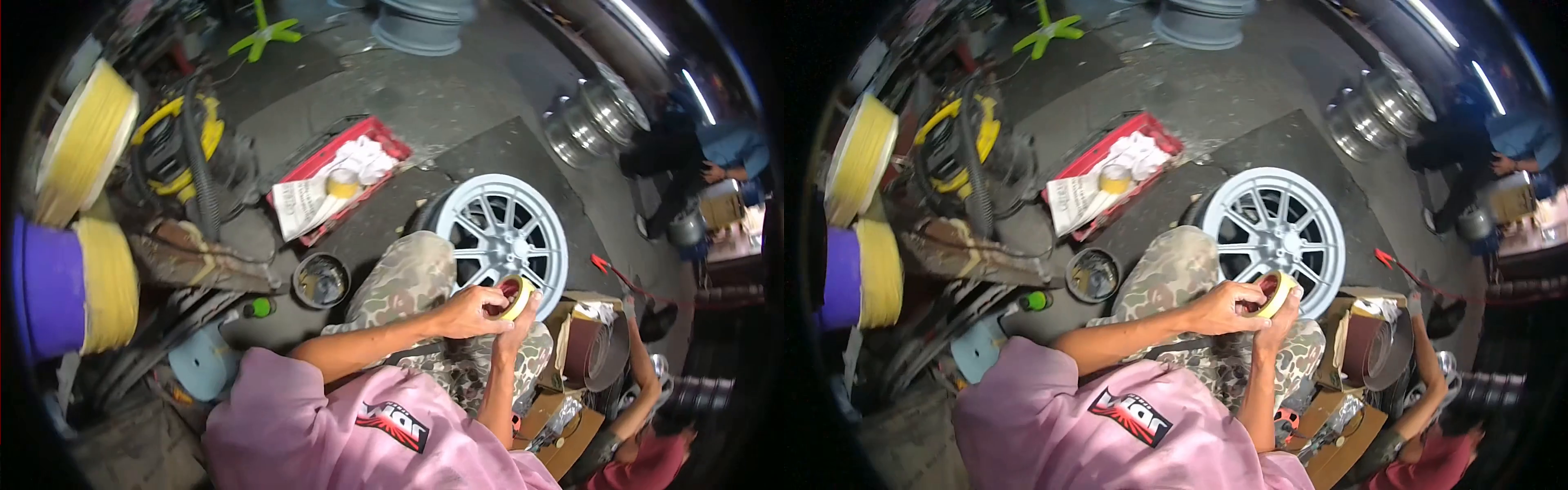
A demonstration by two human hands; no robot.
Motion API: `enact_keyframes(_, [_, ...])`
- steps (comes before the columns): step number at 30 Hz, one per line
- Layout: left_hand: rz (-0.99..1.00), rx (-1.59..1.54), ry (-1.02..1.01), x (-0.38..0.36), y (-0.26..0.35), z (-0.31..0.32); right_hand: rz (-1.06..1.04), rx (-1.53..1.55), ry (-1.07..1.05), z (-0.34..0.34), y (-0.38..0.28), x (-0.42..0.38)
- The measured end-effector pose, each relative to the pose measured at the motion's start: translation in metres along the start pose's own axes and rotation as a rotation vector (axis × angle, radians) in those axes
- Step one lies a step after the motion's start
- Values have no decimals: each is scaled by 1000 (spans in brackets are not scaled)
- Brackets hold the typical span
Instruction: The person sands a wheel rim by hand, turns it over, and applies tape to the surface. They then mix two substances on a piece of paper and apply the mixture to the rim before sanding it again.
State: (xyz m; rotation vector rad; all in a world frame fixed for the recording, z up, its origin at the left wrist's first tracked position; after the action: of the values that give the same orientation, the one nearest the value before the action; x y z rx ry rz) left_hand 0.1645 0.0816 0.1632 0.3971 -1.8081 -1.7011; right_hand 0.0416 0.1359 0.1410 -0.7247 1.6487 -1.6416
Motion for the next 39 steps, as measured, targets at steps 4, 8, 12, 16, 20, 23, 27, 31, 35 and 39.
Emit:
enact_keyframes(4, [-176,-67,127,-22,-4,-46,118,56,-320,54,26,4])
enact_keyframes(8, [-212,-358,340,-32,-36,-110,13,-214,-347,55,2,4])
enact_keyframes(12, [-141,416,629,-26,-35,-229,-206,-684,39,-41,-12,14])
enact_keyframes(16, [-209,896,557,16,-91,-327,-323,-890,176,-98,-29,-2])
enact_keyframes(20, [-661,1207,359,20,-151,-386,-401,-1005,235,-110,-10,-18])
enact_keyframes(23, [-1024,1423,-41,-23,-220,-397,-465,-1151,189,-87,-19,-21])
enact_keyframes(27, [-934,1482,252,-74,-226,-399,-477,-1134,178,-85,-27,-22])
enact_keyframes(31, [-573,1295,491,-48,-118,-365,-392,-977,219,-88,-27,-22])
enact_keyframes(35, [-126,898,413,1,3,-264,-523,-760,51,-22,-58,-20])
enact_keyframes(39, [92,728,209,29,70,-160,-703,-617,-85,44,-123,-21])
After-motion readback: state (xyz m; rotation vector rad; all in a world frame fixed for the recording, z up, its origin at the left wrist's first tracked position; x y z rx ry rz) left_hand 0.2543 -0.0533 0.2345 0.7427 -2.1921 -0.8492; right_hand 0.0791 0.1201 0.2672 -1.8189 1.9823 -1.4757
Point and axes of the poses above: each hand's wrist, its own x-axis towards the middle knuckle, its own z-axis out of the palm, y = z × x, the point moved 8 cm from there along x, towards the middle knuckle, and after that the axes turned 1 degree about -y, right-handed, at the moved point
